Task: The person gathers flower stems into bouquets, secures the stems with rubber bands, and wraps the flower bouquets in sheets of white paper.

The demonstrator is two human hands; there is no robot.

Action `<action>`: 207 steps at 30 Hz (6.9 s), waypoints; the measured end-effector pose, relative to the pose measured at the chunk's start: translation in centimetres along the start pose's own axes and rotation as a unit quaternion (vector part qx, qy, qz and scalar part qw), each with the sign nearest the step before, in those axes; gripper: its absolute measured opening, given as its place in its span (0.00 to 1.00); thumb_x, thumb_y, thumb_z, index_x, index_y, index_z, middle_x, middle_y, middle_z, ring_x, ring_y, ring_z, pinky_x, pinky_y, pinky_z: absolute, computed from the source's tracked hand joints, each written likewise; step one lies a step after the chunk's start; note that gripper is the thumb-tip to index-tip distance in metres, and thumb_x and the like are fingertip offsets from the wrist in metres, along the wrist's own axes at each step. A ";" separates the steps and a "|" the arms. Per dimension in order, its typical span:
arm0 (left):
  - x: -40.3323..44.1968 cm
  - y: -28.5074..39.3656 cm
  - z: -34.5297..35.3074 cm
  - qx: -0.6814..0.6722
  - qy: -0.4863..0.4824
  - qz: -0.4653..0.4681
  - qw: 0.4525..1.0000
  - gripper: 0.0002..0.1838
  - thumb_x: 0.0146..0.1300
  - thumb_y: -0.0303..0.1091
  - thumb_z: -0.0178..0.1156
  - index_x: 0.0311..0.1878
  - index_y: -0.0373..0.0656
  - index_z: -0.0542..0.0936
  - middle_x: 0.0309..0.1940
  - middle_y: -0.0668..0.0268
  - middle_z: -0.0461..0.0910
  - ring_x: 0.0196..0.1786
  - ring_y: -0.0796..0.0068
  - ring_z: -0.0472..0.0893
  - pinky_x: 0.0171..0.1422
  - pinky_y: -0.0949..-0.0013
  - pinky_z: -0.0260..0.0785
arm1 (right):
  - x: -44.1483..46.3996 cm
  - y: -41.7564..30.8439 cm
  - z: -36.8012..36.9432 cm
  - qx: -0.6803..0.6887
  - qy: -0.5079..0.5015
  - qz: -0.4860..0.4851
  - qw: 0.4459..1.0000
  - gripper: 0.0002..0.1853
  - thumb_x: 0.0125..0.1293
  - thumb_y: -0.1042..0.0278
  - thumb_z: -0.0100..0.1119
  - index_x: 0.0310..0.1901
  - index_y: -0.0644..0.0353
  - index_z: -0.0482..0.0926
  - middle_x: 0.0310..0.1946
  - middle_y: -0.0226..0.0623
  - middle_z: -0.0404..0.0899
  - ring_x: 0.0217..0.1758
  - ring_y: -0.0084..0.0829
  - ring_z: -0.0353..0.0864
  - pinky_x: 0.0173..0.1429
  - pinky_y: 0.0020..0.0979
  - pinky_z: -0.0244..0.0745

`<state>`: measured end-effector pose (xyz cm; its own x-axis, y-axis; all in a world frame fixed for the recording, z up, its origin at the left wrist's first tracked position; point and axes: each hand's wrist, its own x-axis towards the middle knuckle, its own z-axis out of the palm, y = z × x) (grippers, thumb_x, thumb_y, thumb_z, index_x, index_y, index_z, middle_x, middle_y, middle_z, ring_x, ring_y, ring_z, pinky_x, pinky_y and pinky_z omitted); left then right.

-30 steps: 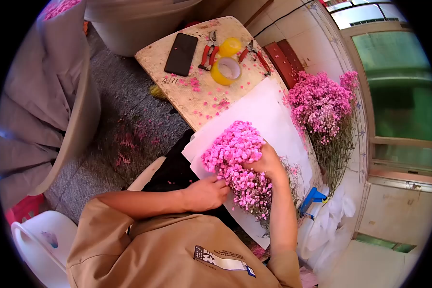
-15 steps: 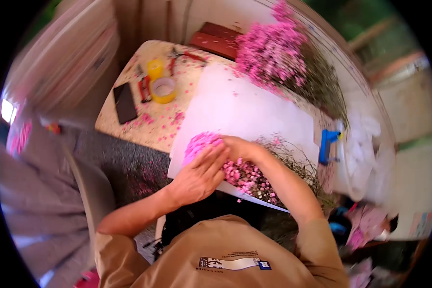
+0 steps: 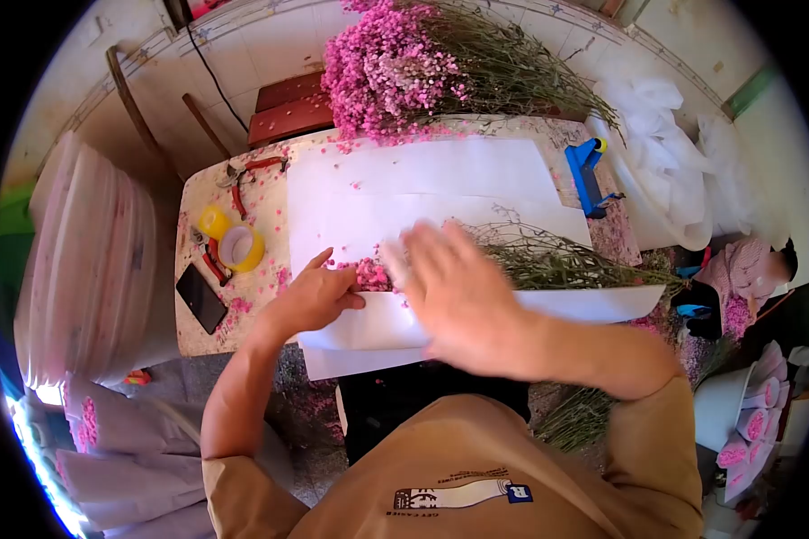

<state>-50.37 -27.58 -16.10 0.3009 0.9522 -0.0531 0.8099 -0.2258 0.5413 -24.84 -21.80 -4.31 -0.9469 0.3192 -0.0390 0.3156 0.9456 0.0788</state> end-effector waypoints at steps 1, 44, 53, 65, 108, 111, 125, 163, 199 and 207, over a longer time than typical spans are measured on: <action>0.9 -0.4 -0.6 -0.043 -0.016 -0.004 0.999 0.10 0.63 0.34 0.69 0.39 0.40 0.78 0.28 0.58 0.82 0.40 0.52 0.85 0.82 0.42 0.55 | -0.7 -0.8 2.5 -0.012 0.021 -0.013 1.000 0.64 0.47 0.47 0.82 0.76 0.77 0.54 0.70 0.65 0.66 0.78 0.57 0.63 0.81 0.55 0.53; 1.5 2.7 2.5 0.130 -0.054 -0.032 0.989 0.50 0.44 0.40 0.76 0.74 0.40 0.66 0.52 0.42 0.80 0.53 0.43 0.83 0.59 0.47 0.74 | -3.8 9.6 14.3 0.238 -0.062 0.062 0.967 0.39 0.51 0.59 0.76 0.68 0.56 0.76 0.37 0.49 0.83 0.35 0.48 0.85 0.43 0.43 0.81; 12.4 -1.7 -4.0 -0.085 -0.375 -0.156 0.910 0.57 0.40 0.43 0.82 0.75 0.40 0.65 0.62 0.46 0.78 0.66 0.47 0.77 0.71 0.53 0.68 | 3.3 18.6 17.3 0.622 -0.400 0.129 0.660 0.33 0.47 0.62 0.86 0.55 0.64 0.84 0.47 0.41 0.89 0.48 0.33 0.88 0.54 0.35 0.83; 7.5 3.3 2.2 0.213 -0.010 0.034 0.976 0.52 0.43 0.31 0.77 0.74 0.35 0.63 0.62 0.46 0.71 0.66 0.44 0.73 0.76 0.43 0.60 | -0.1 16.3 14.3 0.221 -0.016 0.111 0.969 0.48 0.47 0.47 0.84 0.67 0.61 0.74 0.45 0.40 0.85 0.47 0.42 0.84 0.55 0.39 0.79; 3.9 7.8 6.9 0.163 0.175 0.017 0.971 0.40 0.48 0.47 0.78 0.58 0.31 0.71 0.68 0.42 0.70 0.73 0.43 0.68 0.76 0.45 0.60 | -9.2 4.9 17.8 0.014 0.186 0.105 0.977 0.44 0.46 0.70 0.74 0.71 0.57 0.73 0.57 0.45 0.71 0.62 0.49 0.71 0.63 0.49 0.65; 4.0 7.1 6.8 0.127 0.156 0.014 0.979 0.47 0.49 0.54 0.78 0.65 0.31 0.70 0.69 0.42 0.70 0.73 0.42 0.68 0.78 0.44 0.58 | -9.3 4.4 16.4 0.010 0.162 0.103 0.981 0.45 0.45 0.67 0.76 0.70 0.59 0.72 0.57 0.47 0.71 0.62 0.51 0.70 0.64 0.51 0.65; -2.2 7.5 10.0 -0.036 0.250 0.103 0.962 0.42 0.54 0.35 0.72 0.73 0.39 0.68 0.73 0.48 0.67 0.78 0.52 0.65 0.80 0.48 0.55 | 0.2 5.0 12.3 0.200 -0.057 0.039 0.977 0.65 0.38 0.50 0.86 0.76 0.66 0.58 0.61 0.57 0.75 0.65 0.57 0.74 0.67 0.50 0.70; -0.1 8.9 11.5 0.099 0.339 -0.007 0.936 0.32 0.63 0.36 0.62 0.71 0.44 0.72 0.72 0.56 0.70 0.79 0.54 0.64 0.84 0.41 0.47 | 0.3 4.0 11.5 0.243 -0.134 0.059 0.959 0.64 0.39 0.51 0.86 0.75 0.72 0.58 0.68 0.61 0.68 0.69 0.58 0.70 0.70 0.53 0.67; 2.4 8.3 9.9 0.125 0.243 -0.043 0.961 0.44 0.62 0.61 0.64 0.73 0.39 0.70 0.71 0.51 0.70 0.77 0.51 0.65 0.82 0.38 0.48 | -1.1 8.0 10.6 0.214 -0.125 0.053 0.967 0.62 0.41 0.50 0.83 0.78 0.60 0.59 0.70 0.54 0.69 0.73 0.53 0.69 0.76 0.49 0.63; 2.3 8.4 9.3 0.118 0.244 -0.040 0.962 0.43 0.62 0.61 0.65 0.71 0.37 0.73 0.70 0.50 0.70 0.77 0.50 0.65 0.82 0.36 0.48 | -1.1 8.6 10.8 0.257 -0.119 0.047 0.958 0.63 0.39 0.53 0.85 0.78 0.61 0.60 0.70 0.56 0.69 0.72 0.56 0.70 0.75 0.47 0.66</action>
<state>-38.20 -29.17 -19.45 0.0088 0.9388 0.3445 0.9300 -0.1343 0.3422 -20.45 -13.36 -14.36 -0.8914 0.3510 -0.2865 0.4448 0.7985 -0.4056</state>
